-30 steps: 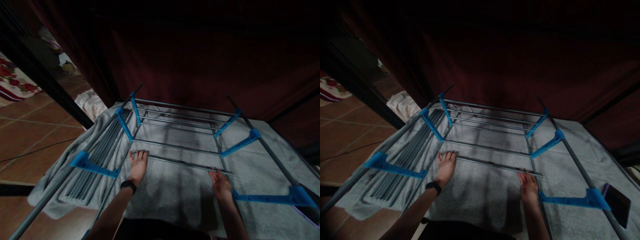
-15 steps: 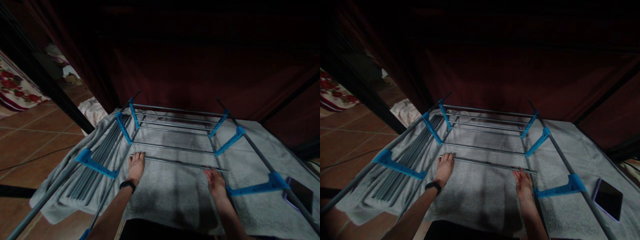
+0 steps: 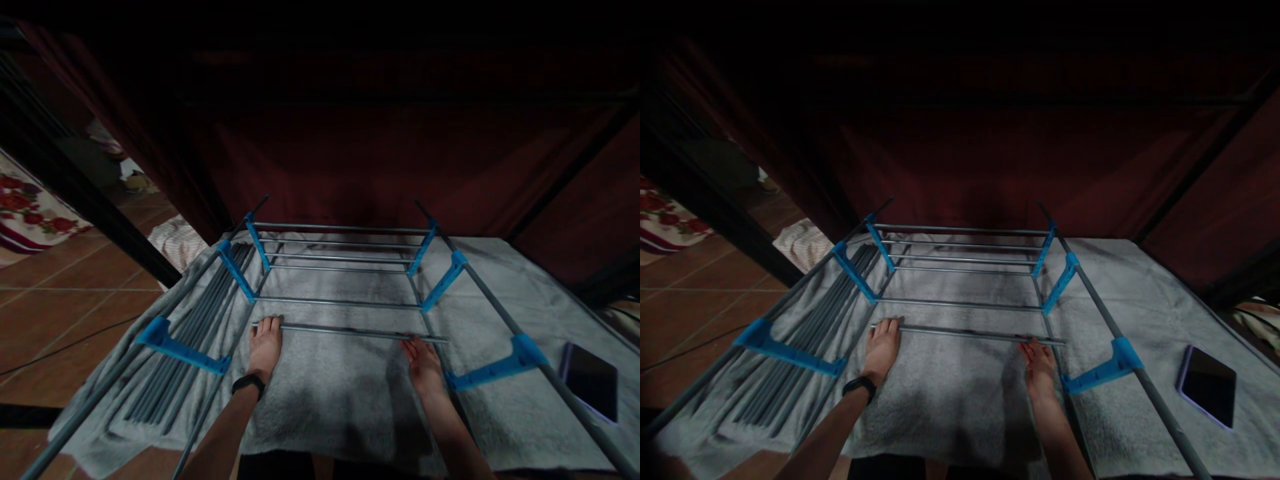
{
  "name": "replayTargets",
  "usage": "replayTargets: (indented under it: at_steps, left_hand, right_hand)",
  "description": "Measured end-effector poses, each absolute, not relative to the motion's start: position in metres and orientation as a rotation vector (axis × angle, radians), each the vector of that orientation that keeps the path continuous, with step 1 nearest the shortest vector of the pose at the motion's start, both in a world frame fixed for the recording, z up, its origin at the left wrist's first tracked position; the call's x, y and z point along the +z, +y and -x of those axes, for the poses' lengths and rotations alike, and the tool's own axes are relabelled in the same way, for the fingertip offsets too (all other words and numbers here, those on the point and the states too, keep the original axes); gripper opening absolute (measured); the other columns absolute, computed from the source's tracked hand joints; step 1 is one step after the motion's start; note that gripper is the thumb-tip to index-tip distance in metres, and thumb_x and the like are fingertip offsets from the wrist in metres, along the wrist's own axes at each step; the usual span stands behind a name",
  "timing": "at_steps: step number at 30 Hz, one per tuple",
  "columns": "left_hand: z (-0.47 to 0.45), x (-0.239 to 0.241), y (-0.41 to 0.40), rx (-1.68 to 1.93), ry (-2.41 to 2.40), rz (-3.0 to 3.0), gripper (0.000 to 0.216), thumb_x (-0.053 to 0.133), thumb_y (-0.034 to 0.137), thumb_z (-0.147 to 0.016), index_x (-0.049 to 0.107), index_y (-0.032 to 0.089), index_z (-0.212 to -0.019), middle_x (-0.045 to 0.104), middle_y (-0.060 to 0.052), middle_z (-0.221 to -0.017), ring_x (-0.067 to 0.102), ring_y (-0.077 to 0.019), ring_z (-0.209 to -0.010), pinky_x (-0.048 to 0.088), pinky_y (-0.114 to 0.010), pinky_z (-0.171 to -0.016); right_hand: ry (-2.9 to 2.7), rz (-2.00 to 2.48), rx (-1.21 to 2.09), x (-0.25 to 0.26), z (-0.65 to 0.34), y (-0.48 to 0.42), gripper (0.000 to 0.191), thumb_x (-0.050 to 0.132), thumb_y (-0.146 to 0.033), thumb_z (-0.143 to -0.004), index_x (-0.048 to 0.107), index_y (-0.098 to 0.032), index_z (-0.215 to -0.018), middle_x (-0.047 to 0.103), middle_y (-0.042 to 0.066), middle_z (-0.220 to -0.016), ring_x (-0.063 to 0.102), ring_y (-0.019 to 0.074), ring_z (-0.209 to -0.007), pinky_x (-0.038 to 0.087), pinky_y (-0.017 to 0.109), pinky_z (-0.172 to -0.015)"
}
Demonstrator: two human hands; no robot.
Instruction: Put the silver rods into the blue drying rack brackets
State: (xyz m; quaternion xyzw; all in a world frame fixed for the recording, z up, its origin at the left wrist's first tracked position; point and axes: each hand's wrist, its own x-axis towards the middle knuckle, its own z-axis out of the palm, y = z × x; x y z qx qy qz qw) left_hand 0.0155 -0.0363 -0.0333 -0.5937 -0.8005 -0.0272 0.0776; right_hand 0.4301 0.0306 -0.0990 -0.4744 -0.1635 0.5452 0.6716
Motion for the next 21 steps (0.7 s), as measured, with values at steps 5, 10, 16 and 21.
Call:
replayTargets:
  at_steps: [5, 10, 16, 21]
  left_hand:
    - [-0.016, -0.029, -0.038, -0.087, -2.398, 1.766, 0.046, 0.039, 0.013, -0.109, 0.075, 0.022, -0.137, 0.078, -0.016, -0.135, 0.069, -0.0317, -0.132, 0.049, -0.049, -0.117]
    - [-0.014, -0.031, -0.038, -0.060, -2.404, 1.769, 0.047, 0.038, 0.011, -0.108, 0.075, 0.020, -0.138, 0.077, -0.017, -0.136, 0.068, -0.0318, -0.133, 0.049, -0.047, -0.116]
    - [-0.011, -0.038, -0.040, -0.092, -2.401, 1.770, 0.044, 0.039, 0.013, -0.110, 0.076, 0.020, -0.134, 0.077, -0.016, -0.134, 0.068, -0.0323, -0.131, 0.047, -0.047, -0.115]
    - [-0.010, -0.042, -0.041, -0.126, -2.389, 1.797, 0.046, 0.037, 0.012, -0.111, 0.075, 0.020, -0.133, 0.077, -0.016, -0.134, 0.068, -0.0327, -0.130, 0.048, -0.047, -0.113]
  right_hand:
    - [-0.373, 1.052, 1.190, -0.102, -0.425, 0.033, 0.037, 0.099, -0.044, -0.064, 0.068, -0.030, -0.078, 0.078, -0.003, -0.082, 0.078, 0.0187, -0.081, 0.071, 0.035, -0.083]
    - [-0.352, 1.037, 1.188, -0.097, -0.424, 0.032, 0.045, 0.104, -0.048, -0.054, 0.070, -0.028, -0.076, 0.077, -0.003, -0.078, 0.077, 0.0192, -0.076, 0.071, 0.035, -0.079]
    - [-0.260, 1.067, 1.226, -0.092, -0.426, 0.033, 0.039, 0.103, -0.035, -0.050, 0.072, -0.028, -0.072, 0.080, -0.002, -0.078, 0.079, 0.0197, -0.075, 0.072, 0.032, -0.077]
    - [-0.275, 1.123, 1.264, -0.092, -0.434, 0.034, 0.047, 0.108, -0.039, -0.048, 0.070, -0.027, -0.072, 0.079, -0.001, -0.079, 0.081, 0.0224, -0.079, 0.073, 0.032, -0.078]
